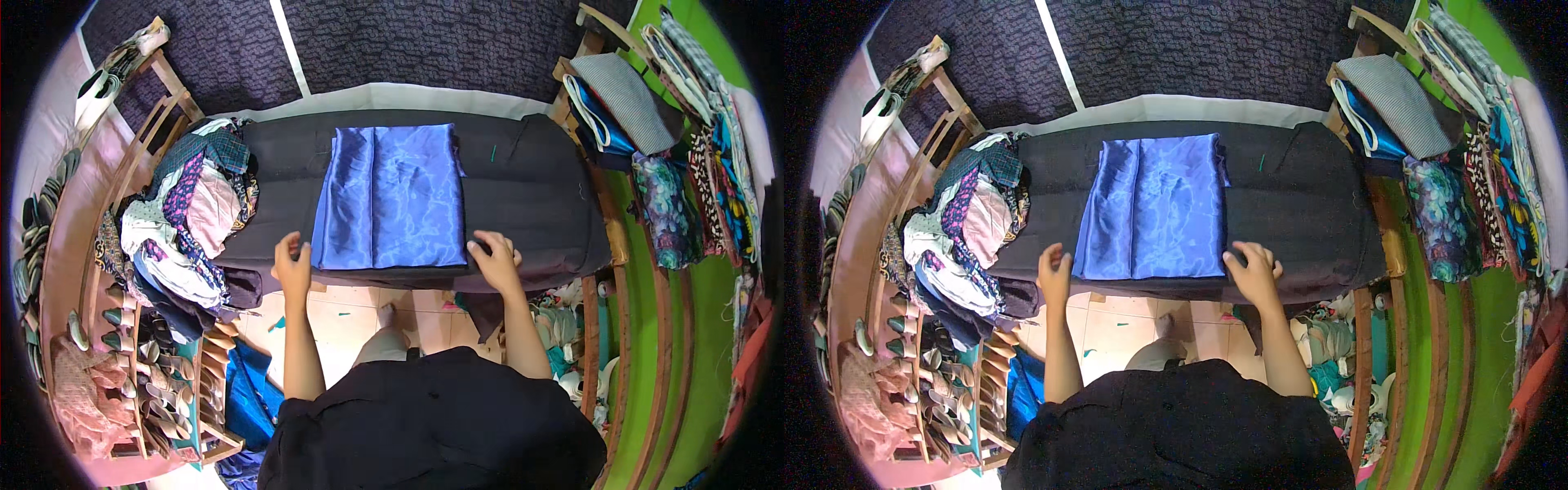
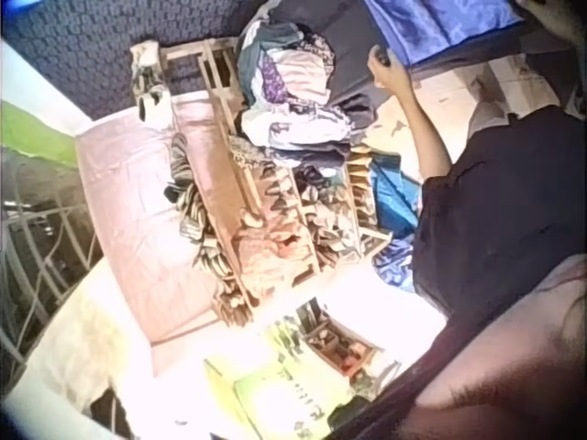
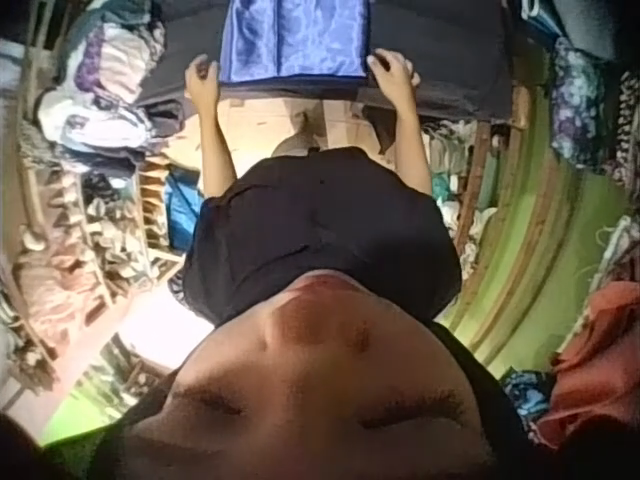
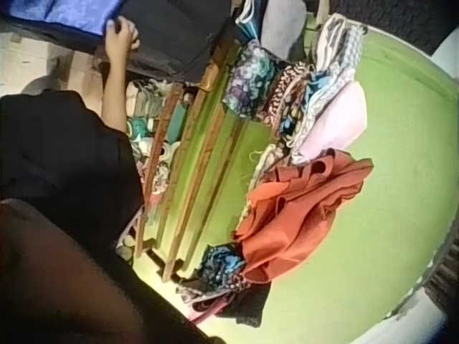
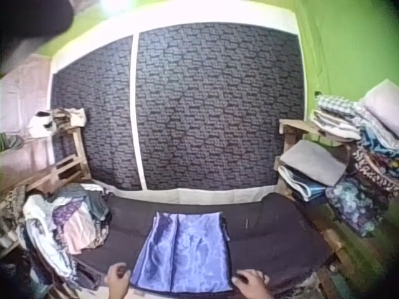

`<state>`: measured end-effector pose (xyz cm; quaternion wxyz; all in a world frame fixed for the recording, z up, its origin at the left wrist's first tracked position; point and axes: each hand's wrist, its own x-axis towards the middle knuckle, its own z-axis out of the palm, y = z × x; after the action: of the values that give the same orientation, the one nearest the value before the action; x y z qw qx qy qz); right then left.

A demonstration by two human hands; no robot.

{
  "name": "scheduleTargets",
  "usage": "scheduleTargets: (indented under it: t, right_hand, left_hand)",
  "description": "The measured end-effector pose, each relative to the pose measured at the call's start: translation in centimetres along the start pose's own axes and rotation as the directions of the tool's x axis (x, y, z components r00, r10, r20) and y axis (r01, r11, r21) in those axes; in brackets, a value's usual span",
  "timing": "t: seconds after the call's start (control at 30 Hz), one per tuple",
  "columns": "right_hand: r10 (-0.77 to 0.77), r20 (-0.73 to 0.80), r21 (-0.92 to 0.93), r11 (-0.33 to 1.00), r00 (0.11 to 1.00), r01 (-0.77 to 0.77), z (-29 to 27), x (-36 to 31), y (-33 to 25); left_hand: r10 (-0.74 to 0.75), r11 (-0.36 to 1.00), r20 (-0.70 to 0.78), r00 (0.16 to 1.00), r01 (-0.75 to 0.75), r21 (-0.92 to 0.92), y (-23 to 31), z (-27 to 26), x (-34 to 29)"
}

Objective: The person is folding different pieces of clothing on a flat surface and putting them aside.

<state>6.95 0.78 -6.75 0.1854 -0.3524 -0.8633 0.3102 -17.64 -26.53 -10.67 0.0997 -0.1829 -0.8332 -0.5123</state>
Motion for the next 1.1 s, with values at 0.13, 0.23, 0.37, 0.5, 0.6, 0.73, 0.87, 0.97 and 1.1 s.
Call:
scheduleTargets:
  t: [0.13,0.23,0.37,0.5,0.6,0.73,0.87,0.97,1.1]
  right_hand:
    - [0.031,0.016,-0.043,0.999,0.999,-0.030,0.2,5.7,-1.4]
    - [0.130,0.058,-0.090,0.988,0.990,-0.124,1.9,11.7,-2.3]
    - [0.333,0.073,-0.151,0.936,0.940,-0.319,3.6,18.3,-1.4]
    - [0.359,0.133,-0.205,0.922,0.924,-0.329,5.1,20.7,-1.9]
    - [0.374,0.187,-0.247,0.913,0.908,-0.325,5.3,21.1,-2.5]
    - [0.374,0.169,-0.322,0.895,0.912,-0.307,5.7,21.7,-1.8]
    - [0.266,0.082,-0.303,0.925,0.960,-0.231,7.1,21.6,-0.4]
    - [0.159,0.205,0.067,0.982,0.966,-0.176,7.6,22.5,2.2]
    - [0.198,0.168,0.533,0.806,0.966,-0.258,7.8,21.7,0.2]
  left_hand:
    - [-0.133,0.982,0.111,0.985,0.116,0.149,2.7,2.9,5.4]
    - [-0.134,0.878,0.154,0.979,0.045,0.476,1.8,7.3,9.7]
    - [-0.236,0.773,0.321,0.917,-0.023,0.634,4.0,11.3,13.8]
    - [-0.315,0.772,0.434,0.844,-0.038,0.634,4.8,12.6,15.9]
    - [-0.358,0.741,0.448,0.819,-0.043,0.670,4.0,12.9,17.2]
    - [-0.361,0.763,0.521,0.774,-0.077,0.642,3.0,12.9,18.3]
    - [-0.212,0.749,0.345,0.914,-0.074,0.658,2.5,13.8,17.2]
    - [-0.283,0.754,0.413,0.865,-0.066,0.654,3.9,13.8,17.3]
    - [-0.347,0.841,0.531,0.773,0.006,0.541,1.9,14.0,18.7]
